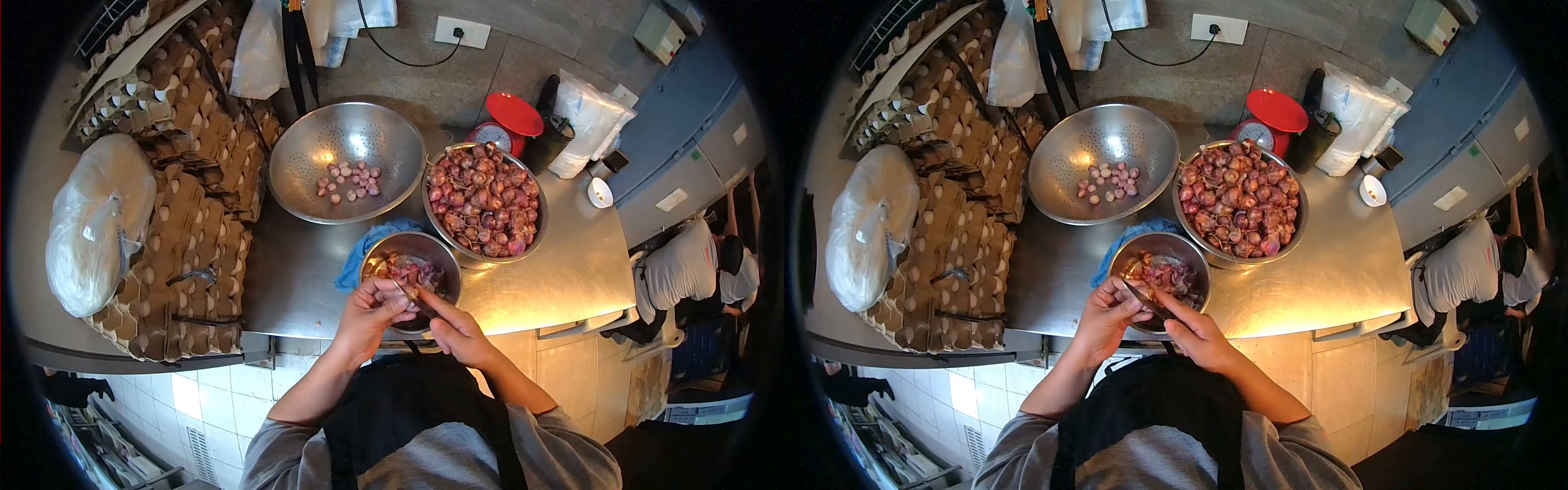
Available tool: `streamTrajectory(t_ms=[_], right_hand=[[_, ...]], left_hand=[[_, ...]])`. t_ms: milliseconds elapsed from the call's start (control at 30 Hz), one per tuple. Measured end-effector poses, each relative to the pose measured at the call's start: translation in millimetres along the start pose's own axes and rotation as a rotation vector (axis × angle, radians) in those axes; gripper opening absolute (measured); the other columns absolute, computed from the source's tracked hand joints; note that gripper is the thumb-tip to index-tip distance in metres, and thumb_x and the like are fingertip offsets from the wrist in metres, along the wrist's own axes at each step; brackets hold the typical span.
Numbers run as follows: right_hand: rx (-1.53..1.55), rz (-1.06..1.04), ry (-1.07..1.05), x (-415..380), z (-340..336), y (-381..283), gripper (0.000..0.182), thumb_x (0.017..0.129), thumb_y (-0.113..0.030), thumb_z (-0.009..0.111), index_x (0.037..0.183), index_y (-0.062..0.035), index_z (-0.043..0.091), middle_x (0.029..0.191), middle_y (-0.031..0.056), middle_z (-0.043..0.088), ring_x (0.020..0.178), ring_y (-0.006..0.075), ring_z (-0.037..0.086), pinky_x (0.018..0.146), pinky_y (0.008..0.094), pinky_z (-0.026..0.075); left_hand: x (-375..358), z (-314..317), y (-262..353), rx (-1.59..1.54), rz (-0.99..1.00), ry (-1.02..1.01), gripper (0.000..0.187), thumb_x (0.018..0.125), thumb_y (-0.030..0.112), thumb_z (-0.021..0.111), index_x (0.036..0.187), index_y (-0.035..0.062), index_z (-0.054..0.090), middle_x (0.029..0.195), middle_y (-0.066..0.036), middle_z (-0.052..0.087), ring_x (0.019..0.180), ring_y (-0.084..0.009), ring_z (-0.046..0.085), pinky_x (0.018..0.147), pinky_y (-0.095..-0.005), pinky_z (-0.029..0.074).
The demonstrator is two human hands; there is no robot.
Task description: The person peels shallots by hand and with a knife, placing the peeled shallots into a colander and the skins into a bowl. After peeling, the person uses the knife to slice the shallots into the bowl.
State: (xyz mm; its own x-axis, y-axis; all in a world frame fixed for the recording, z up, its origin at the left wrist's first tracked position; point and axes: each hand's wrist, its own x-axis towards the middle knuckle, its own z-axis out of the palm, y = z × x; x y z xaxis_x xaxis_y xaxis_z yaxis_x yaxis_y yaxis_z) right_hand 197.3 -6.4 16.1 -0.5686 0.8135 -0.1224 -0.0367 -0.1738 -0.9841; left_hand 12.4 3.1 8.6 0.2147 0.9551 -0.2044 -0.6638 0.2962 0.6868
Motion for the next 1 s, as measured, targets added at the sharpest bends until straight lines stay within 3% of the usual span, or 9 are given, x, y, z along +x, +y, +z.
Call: streamTrajectory(t_ms=[300, 667, 867, 1000], right_hand=[[0.002, -0.112, 0.149, 4.1, 8.7, 6.5, 0.039, 0.09, -0.016, 0.046, 0.126, -0.0089, 0.033, 0.065, -0.0018, 0.041, 0.051, 0.0041, 0.037, 0.046, 0.0177, 0.031], [0.318, -0.105, 0.125, 11.2, 12.3, 11.1, 0.026, 0.092, -0.02, 0.041, 0.116, -0.0097, 0.036, 0.057, -0.0008, 0.036, 0.045, 0.0051, 0.033, 0.04, 0.0184, 0.028], [0.678, 0.017, 0.026, 6.0, 10.3, -0.1, 0.021, 0.093, -0.026, 0.038, 0.111, -0.0149, 0.038, 0.054, 0.001, 0.035, 0.038, 0.0058, 0.027, 0.034, 0.0176, 0.024], [0.795, 0.053, -0.007, 9.6, 8.7, -1.8, 0.023, 0.093, -0.031, 0.037, 0.111, -0.0158, 0.039, 0.053, 0.0015, 0.035, 0.035, 0.0063, 0.026, 0.033, 0.0174, 0.024]], left_hand=[[-4.6, 12.3, -9.2, 0.104, 0.099, 0.035, 0.014, 0.078, -0.003, 0.059, 0.089, 0.0044, 0.053, 0.087, -0.007, 0.06, 0.077, -0.0146, 0.06, 0.069, -0.0307, 0.053], [-3.6, 7.3, -16.9, 0.371, 0.254, 0.05, 0.019, 0.076, -0.005, 0.061, 0.093, 0.0003, 0.056, 0.087, -0.01, 0.062, 0.08, -0.0141, 0.06, 0.074, -0.027, 0.05], [1.6, -1.8, -6.6, 0.342, 0.162, -0.089, 0.02, 0.078, -0.002, 0.059, 0.098, 0.0004, 0.056, 0.088, -0.009, 0.062, 0.08, -0.0146, 0.06, 0.074, -0.0282, 0.05], [6.7, -8.6, -16.9, -0.033, 0.062, -0.147, 0.027, 0.082, 0.002, 0.057, 0.108, 0.0018, 0.051, 0.094, -0.008, 0.059, 0.086, -0.0137, 0.057, 0.077, -0.0273, 0.047]])
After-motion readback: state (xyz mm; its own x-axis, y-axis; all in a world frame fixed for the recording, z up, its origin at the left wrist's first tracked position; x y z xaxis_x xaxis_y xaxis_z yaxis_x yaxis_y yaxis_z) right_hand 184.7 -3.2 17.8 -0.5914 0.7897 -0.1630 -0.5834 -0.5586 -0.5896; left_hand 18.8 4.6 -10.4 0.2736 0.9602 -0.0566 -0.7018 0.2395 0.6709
